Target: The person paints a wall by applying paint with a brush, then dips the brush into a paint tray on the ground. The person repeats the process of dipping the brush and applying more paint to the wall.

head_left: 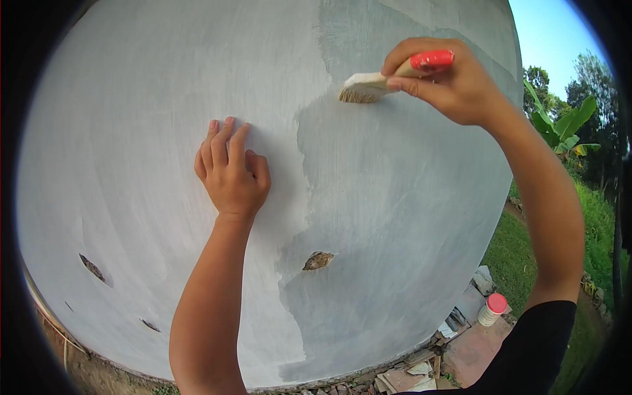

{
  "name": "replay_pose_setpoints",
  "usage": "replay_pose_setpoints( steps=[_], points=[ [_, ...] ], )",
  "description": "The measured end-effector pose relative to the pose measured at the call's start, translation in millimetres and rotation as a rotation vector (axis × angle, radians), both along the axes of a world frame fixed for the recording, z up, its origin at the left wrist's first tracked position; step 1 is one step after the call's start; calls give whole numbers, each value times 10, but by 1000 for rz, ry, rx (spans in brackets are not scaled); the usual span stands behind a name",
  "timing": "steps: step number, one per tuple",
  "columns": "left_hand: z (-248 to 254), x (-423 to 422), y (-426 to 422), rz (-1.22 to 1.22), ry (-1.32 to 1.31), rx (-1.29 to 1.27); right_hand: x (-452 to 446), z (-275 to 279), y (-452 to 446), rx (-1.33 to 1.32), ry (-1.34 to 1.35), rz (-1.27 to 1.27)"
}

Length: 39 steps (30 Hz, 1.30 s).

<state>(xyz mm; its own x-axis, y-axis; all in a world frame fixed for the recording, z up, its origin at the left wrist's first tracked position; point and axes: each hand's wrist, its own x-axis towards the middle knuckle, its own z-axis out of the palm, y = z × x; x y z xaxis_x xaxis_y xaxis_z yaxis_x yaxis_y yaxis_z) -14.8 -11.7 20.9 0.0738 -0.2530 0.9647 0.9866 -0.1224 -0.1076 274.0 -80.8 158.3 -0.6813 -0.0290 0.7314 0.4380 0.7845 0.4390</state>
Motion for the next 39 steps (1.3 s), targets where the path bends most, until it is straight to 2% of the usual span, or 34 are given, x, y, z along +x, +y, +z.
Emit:
replay_pose_setpoints(
  steps=[1,3,4,6,7,9,11,12,13,14,15,17,20,22,23,25,26,31,33,35,37,39],
  points=[
    [-6,2,0,10,0,4,-5,215,57,87,85,-32],
    [-6,1,-8,15,7,8,-113,573,-52,-62,251,90],
    [-3,3,-8,22,5,5,-159,655,-32,-53,250,91],
    [-6,9,-12,16,3,6,-224,717,26,303,303,98],
    [-2,9,-12,6,5,5,-224,644,129,307,305,101],
    [-4,14,-10,0,6,9,-237,361,365,578,55,-87],
    [7,8,-11,-2,-2,14,-280,-89,181,401,-77,-90],
    [11,13,-13,-3,-3,8,-274,-197,94,404,-85,-85],
    [-2,13,-20,-4,-2,-5,-252,-282,-10,243,-105,-56],
    [-9,10,-22,-1,-8,-8,-248,-304,-76,84,-124,-27],
    [-7,14,-22,-6,-6,-5,-256,-240,-77,82,-124,-26],
    [9,20,-21,-15,-2,10,-267,48,-36,-239,0,33],
    [-1,15,-28,-18,-11,-5,-455,450,-110,-102,128,-103],
    [-4,15,-20,-32,-8,-7,-537,674,-163,69,195,128],
    [-8,15,-17,-34,-7,-10,-530,683,-62,67,196,125],
    [-3,4,-15,-42,0,1,-529,616,232,521,80,-46],
    [-2,4,-23,-43,-1,0,-547,405,194,549,17,-201],
    [-1,-13,4,-64,1,14,-532,-815,-158,38,-381,-106],
    [-3,-11,-12,-68,-4,7,-504,-770,-217,-236,-289,-54],
    [9,-2,-11,-71,-11,6,-491,-413,-187,-279,-123,-46],
    [-4,-9,3,-69,-7,13,-462,27,-64,-128,51,-13],
    [-4,-11,-9,-75,-12,9,-463,366,-53,276,119,-32]
  ],
)
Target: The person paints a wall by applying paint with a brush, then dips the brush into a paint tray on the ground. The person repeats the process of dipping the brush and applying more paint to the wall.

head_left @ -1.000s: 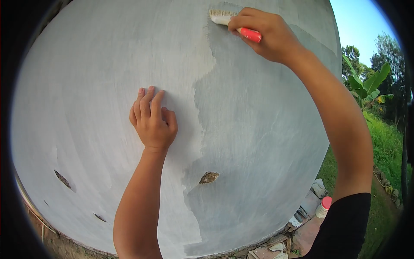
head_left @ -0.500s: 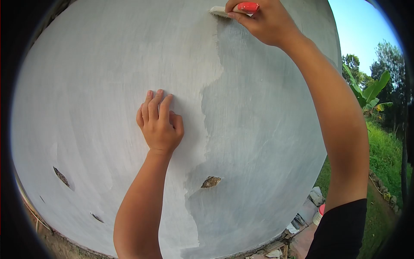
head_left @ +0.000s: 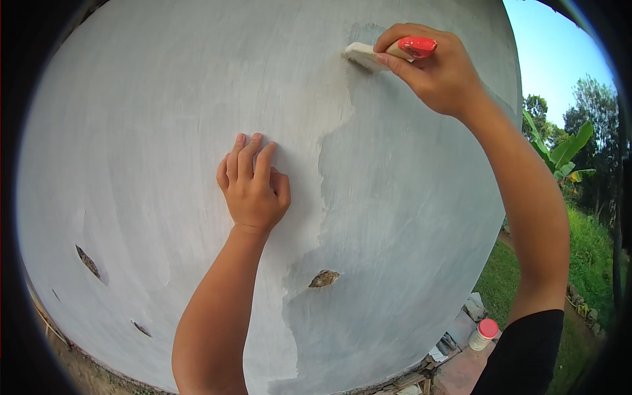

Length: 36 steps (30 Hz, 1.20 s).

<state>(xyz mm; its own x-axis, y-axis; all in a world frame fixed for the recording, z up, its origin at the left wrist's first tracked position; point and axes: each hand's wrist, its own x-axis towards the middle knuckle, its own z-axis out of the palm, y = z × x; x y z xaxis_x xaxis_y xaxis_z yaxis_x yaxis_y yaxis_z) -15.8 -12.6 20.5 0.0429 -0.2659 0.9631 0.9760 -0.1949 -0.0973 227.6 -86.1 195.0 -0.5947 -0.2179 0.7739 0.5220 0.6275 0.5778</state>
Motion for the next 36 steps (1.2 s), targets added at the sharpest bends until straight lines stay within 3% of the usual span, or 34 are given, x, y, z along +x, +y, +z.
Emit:
replay_pose_setpoints(
  steps=[3,5,6,8,9,11,12,15,18,19,22,24,26,27,29,30,33,34,36],
  points=[
    [7,18,-24,-17,-3,-9,-44,-23,61,116,4,45],
    [9,8,-23,-18,-7,-11,-74,-414,81,95,-189,-215],
    [7,10,-20,-16,-2,-8,-95,-623,120,85,-272,-159],
    [18,-15,-20,-11,-2,-7,-102,-789,-93,-173,-258,-114],
    [24,-13,-22,-16,-7,-8,-119,-779,-60,-180,-262,-116],
    [4,2,-23,-30,-4,-21,-134,-781,85,-434,412,451],
    [10,-3,-19,-41,-3,-11,-115,-797,170,-432,410,445],
    [4,-1,-22,-42,3,3,-65,-888,385,-535,785,564],
    [26,-8,-6,-33,-4,7,-92,-994,324,-334,820,586],
    [7,-3,-6,-38,-2,-5,-143,-1010,295,-377,783,725],
    [16,-3,-18,-16,2,-2,-291,-988,353,-560,834,783],
    [-1,1,-16,-14,10,-9,-256,-996,444,-466,813,667],
    [41,-9,-8,-9,0,4,-287,-961,417,-110,795,431],
    [39,-6,-8,-4,-1,5,-329,-967,372,-114,800,429],
    [16,5,-12,0,4,-4,-432,-975,270,-429,787,842],
    [14,3,-15,-3,4,-7,-408,-984,331,-431,792,843],
    [5,-19,-24,-5,8,-26,-288,-986,462,-108,775,381],
    [3,-21,-20,-11,10,-43,-271,-980,459,-106,768,383],
    [6,-16,-32,-13,2,-46,-270,-973,342,-208,838,621]
  ],
)
